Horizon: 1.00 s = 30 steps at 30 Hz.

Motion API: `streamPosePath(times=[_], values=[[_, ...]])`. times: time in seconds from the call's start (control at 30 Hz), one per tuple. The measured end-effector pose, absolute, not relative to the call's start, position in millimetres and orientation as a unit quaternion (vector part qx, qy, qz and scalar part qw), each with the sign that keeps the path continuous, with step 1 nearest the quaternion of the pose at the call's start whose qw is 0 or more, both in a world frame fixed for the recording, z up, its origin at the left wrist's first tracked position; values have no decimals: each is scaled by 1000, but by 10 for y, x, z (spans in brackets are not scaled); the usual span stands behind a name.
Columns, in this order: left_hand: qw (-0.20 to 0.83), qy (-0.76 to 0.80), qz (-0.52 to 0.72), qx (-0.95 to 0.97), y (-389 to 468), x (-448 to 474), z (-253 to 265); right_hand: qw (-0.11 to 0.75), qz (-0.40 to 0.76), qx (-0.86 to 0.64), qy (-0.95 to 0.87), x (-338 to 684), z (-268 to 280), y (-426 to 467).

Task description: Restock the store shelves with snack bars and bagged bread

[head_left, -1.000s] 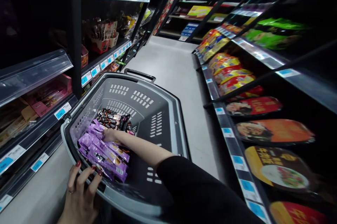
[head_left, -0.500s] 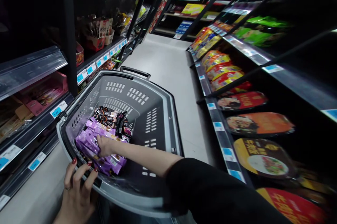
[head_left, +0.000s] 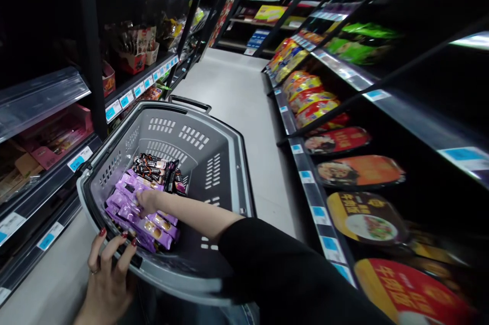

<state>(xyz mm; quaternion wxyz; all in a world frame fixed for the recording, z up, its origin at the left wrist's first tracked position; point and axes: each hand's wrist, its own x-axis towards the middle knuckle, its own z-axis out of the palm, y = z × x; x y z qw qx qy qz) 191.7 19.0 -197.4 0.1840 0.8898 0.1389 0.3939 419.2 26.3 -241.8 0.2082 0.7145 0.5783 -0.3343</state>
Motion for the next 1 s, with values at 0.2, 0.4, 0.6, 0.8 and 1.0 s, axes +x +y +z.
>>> streamPosePath(times=[0.2,0.4,0.6,0.8,1.0], values=[[171,123,398,893,226,1911,-1991,281,-370,685,561,4241,-2513,249],[168,122,402,892,220,1929,-1956,344,-366,701,506,4632,-2614,449],[173,124,393,895,213,1915,-1981,296,-330,728,523,4732,-2721,430],[170,126,397,893,216,1914,-1978,222,-298,750,547,4663,-2724,463],[174,131,385,897,209,1896,-1992,278,-414,716,488,4748,-2792,378]])
